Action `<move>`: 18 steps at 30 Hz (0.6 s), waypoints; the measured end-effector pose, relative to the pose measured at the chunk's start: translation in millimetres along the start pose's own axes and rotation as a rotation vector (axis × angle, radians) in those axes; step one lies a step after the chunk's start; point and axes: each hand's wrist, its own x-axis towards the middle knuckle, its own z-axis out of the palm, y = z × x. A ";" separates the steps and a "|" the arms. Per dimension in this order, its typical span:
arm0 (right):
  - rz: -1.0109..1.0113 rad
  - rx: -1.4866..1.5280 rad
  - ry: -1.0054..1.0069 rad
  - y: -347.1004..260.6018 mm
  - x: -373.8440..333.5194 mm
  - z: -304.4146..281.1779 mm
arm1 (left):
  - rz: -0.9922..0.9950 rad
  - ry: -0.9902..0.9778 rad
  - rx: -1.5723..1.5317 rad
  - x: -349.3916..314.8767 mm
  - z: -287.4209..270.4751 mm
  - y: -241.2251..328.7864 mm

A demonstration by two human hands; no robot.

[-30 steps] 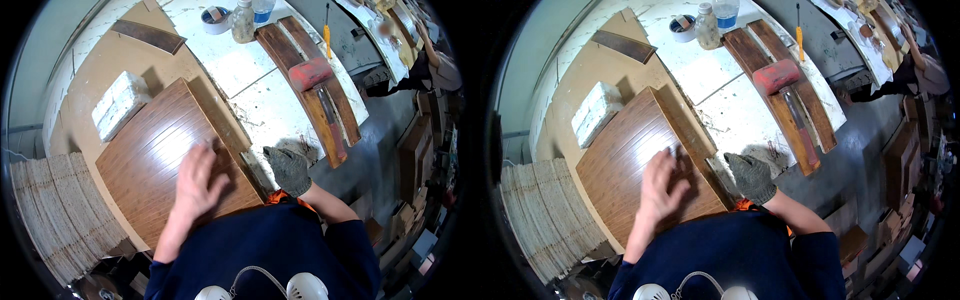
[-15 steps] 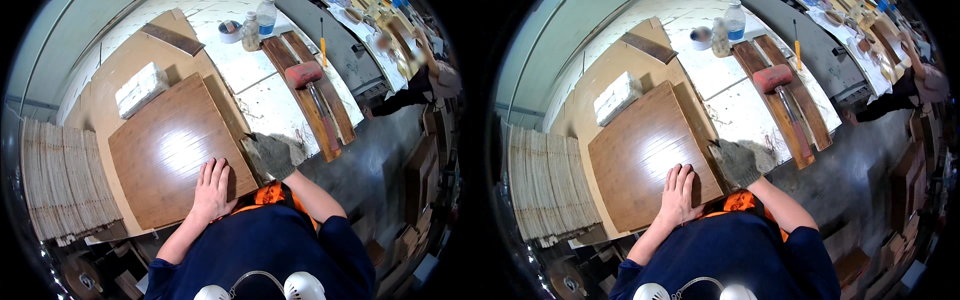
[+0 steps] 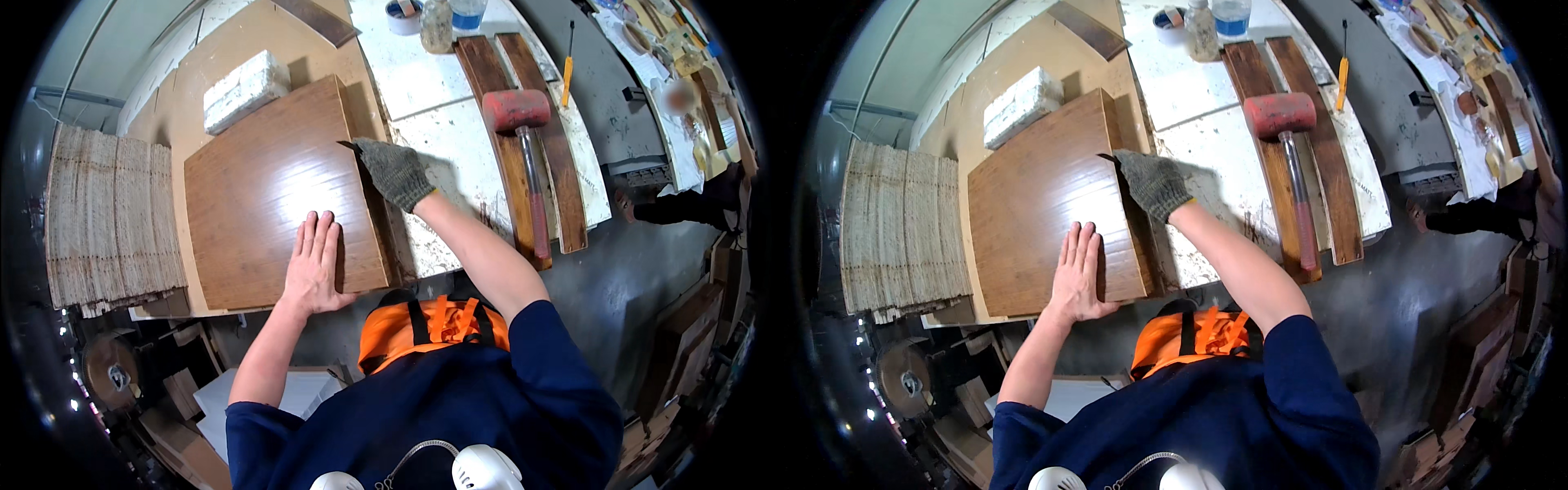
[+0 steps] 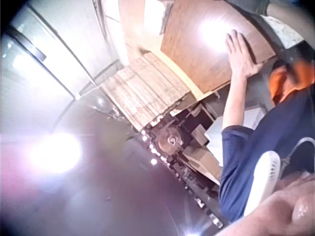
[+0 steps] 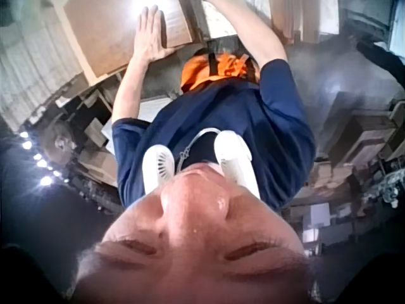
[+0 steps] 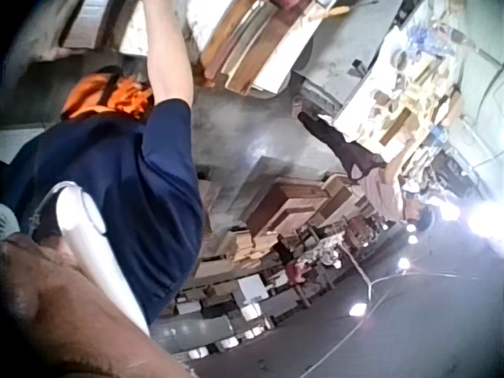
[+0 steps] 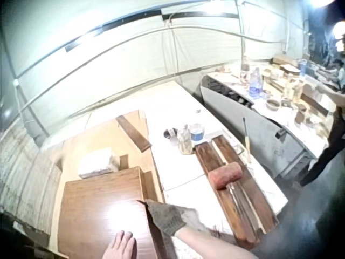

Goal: The person cleans the edges of a wood panel using a small handheld blade, applies a thin wood strip to the side, and scrapes away excess material along the joints.

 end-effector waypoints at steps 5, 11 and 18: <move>0.021 -0.075 -0.068 14.8 -1.6 1.3 | 0.032 0.041 0.010 7.2 1.8 3.5; -0.400 -0.012 -0.186 -32.0 -133.7 -34.4 | -0.008 -0.012 0.002 5.7 1.2 4.8; -0.321 -0.037 0.112 -13.3 -68.6 -26.6 | 0.009 0.026 0.025 10.6 -0.9 6.4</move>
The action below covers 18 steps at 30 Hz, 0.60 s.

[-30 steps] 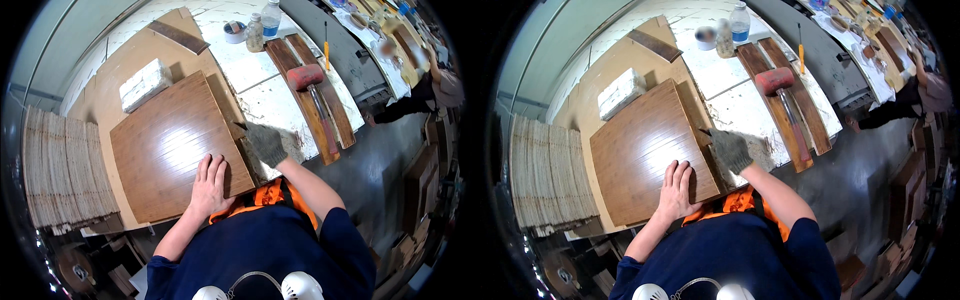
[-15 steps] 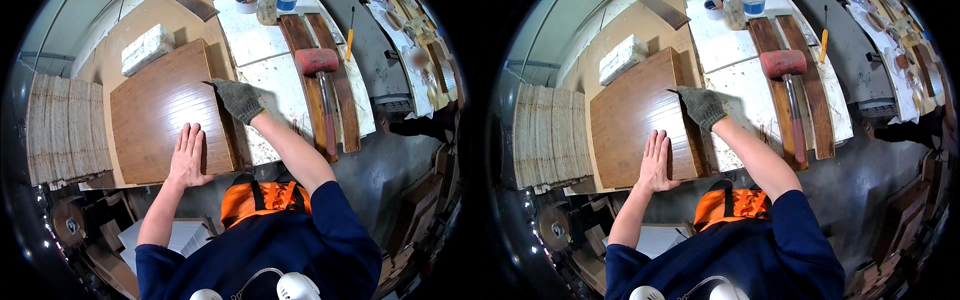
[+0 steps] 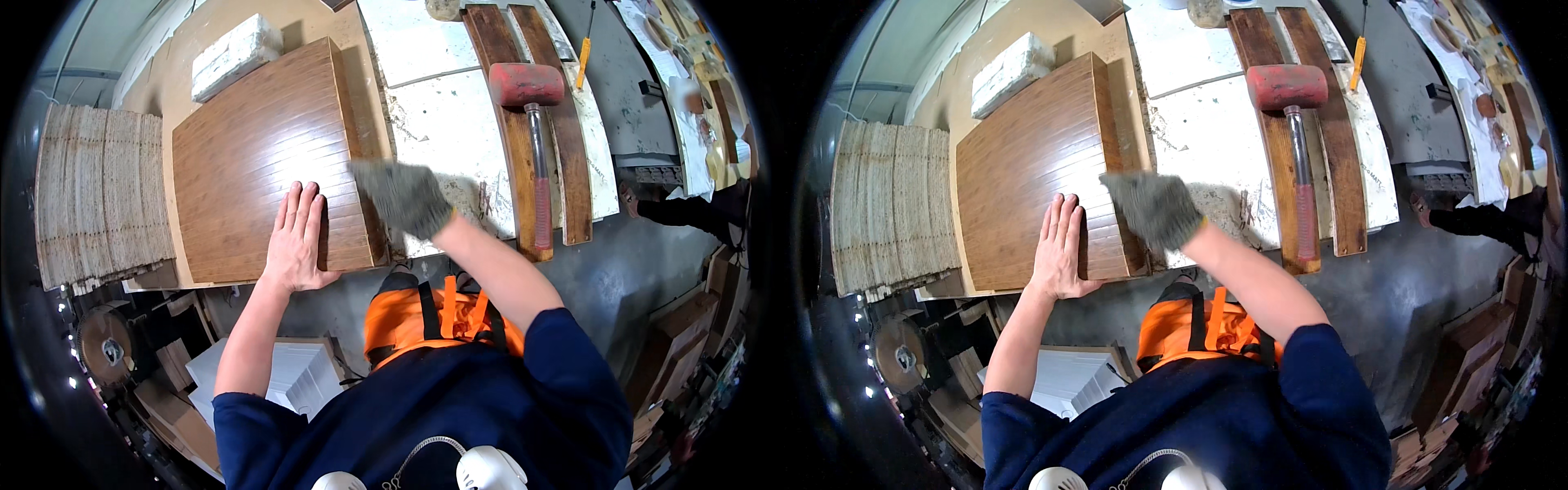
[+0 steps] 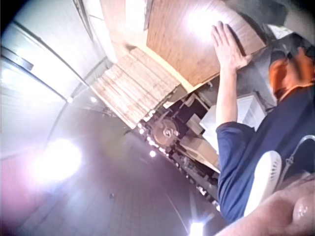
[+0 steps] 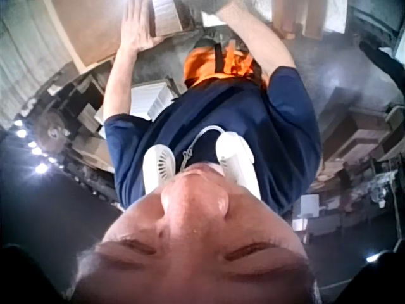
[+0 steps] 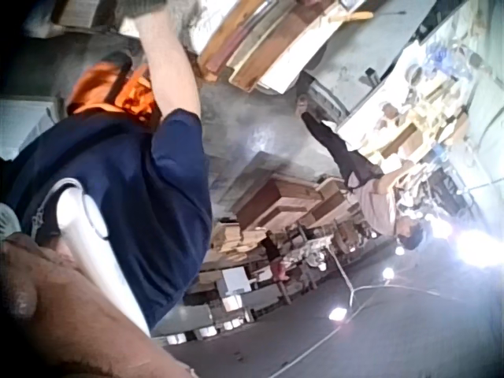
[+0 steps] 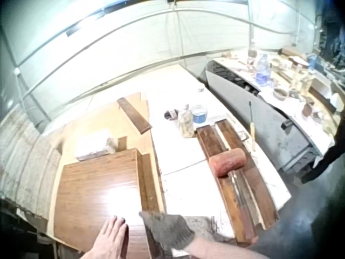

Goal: The person cleans the edges of a wood panel using a small handheld blade, applies a thin wood strip to the side, and scrapes away excess material along the joints.

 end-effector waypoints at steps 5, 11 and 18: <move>-0.125 0.027 -0.297 -30.9 -47.4 -15.1 | -0.017 -0.018 -0.018 -6.8 1.1 -2.7; -0.063 0.128 -0.366 -45.6 -72.9 -23.0 | -0.012 0.008 -0.025 -6.2 5.5 -4.6; -0.115 0.118 -0.255 -51.2 -92.1 -21.3 | -0.005 0.021 -0.027 -6.8 4.9 -3.3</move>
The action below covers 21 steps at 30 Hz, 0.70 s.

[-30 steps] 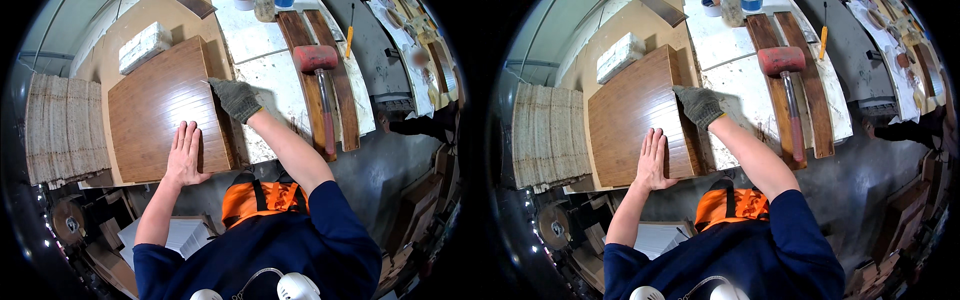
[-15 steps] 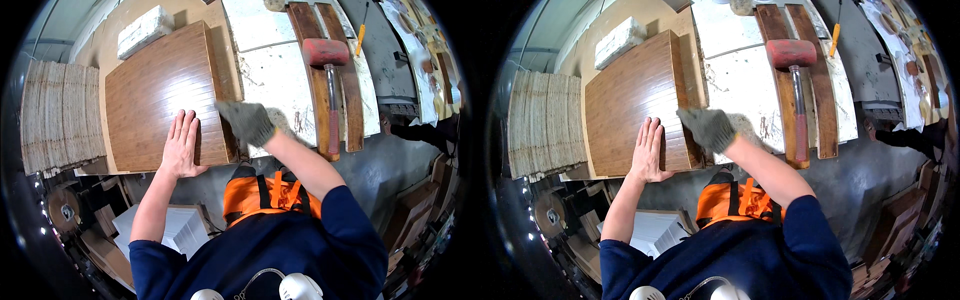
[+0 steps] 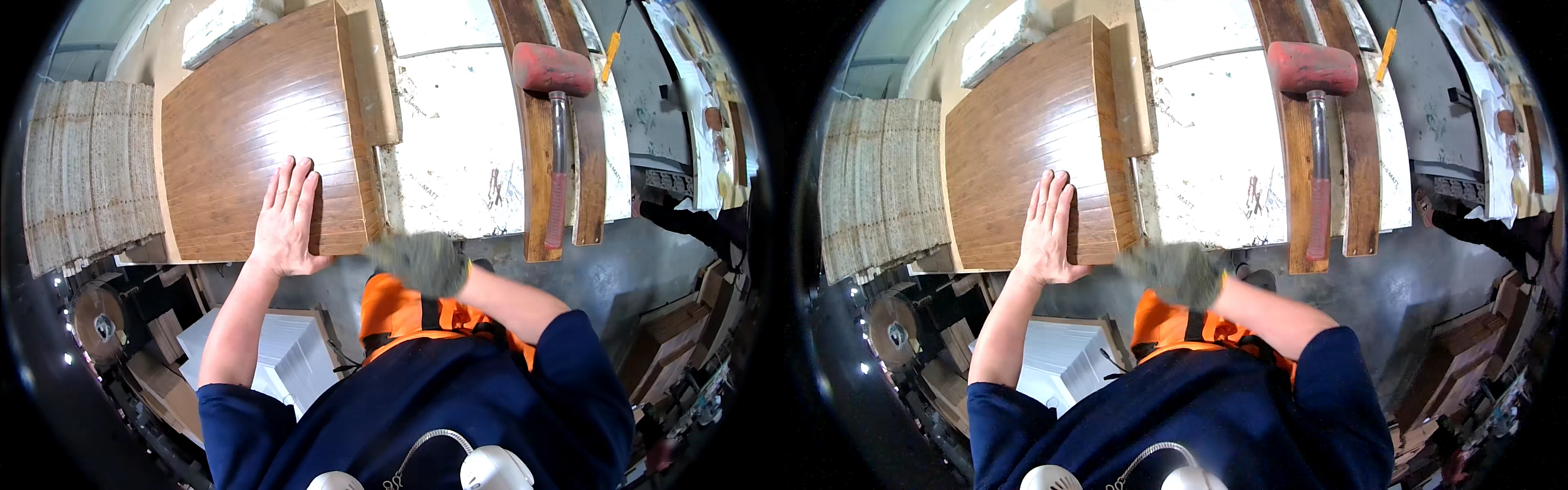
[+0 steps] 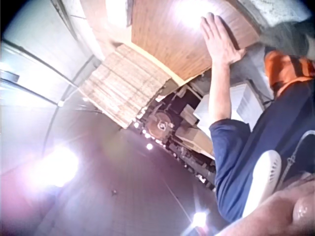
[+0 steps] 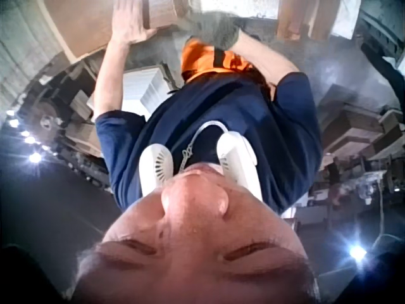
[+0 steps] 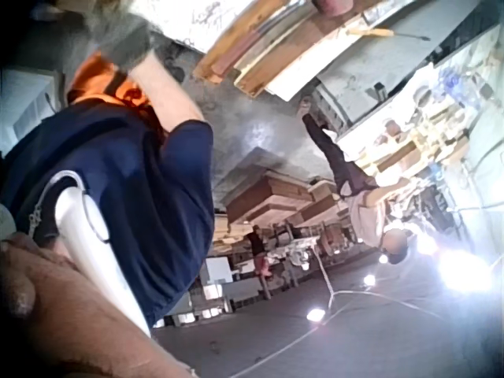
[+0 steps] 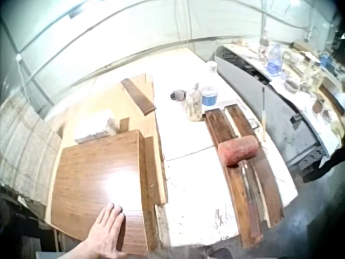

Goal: The person cleans the edges of a wood panel using a small handheld blade, applies a thin wood strip to the side, and scrapes away excess material along the joints.

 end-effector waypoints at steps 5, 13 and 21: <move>0.206 0.085 -0.129 4.6 8.4 -12.1 | 0.009 0.022 0.003 0.7 2.2 -1.6; 0.031 0.109 -0.027 -16.5 -16.2 12.9 | 0.005 0.013 0.016 2.8 1.2 -0.3; 0.319 -0.018 -0.149 11.2 19.7 15.4 | 0.016 0.037 0.004 3.2 3.4 -1.1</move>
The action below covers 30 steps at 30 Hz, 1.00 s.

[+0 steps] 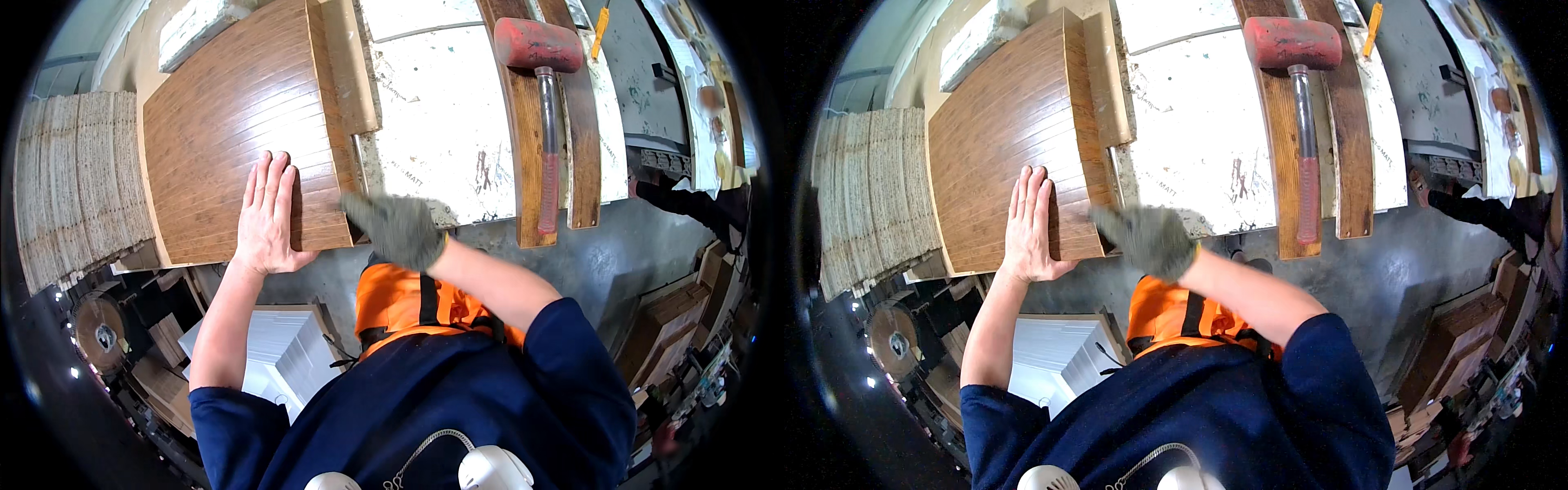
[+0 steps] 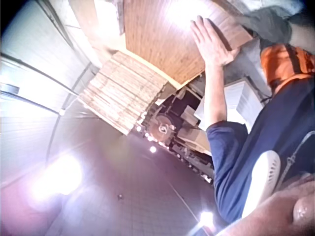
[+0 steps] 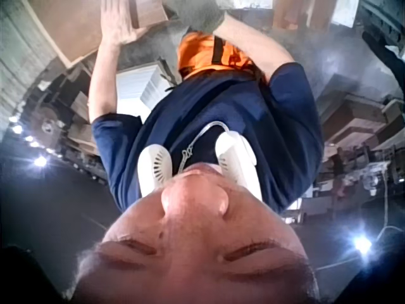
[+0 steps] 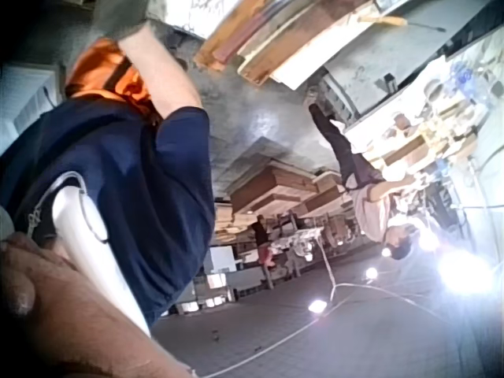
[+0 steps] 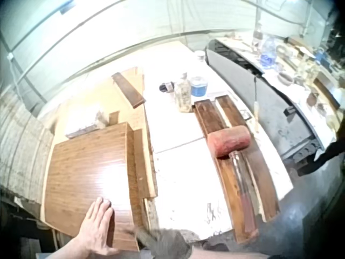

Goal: The person cleans the edges of a wood panel using a small handheld blade, applies a thin wood strip to the side, and scrapes away excess material along the joints.

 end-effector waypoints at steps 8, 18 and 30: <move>-0.112 0.163 -0.011 -11.8 -44.6 -17.5 | -0.010 -0.021 0.008 -2.4 -0.7 -0.1; -0.216 -0.149 -0.056 -16.0 -13.6 -52.7 | -0.055 -0.046 -0.035 -2.6 -5.8 -0.9; -0.065 -0.400 0.036 29.4 86.3 -75.9 | -0.080 -0.032 -0.086 -4.8 -2.0 -3.3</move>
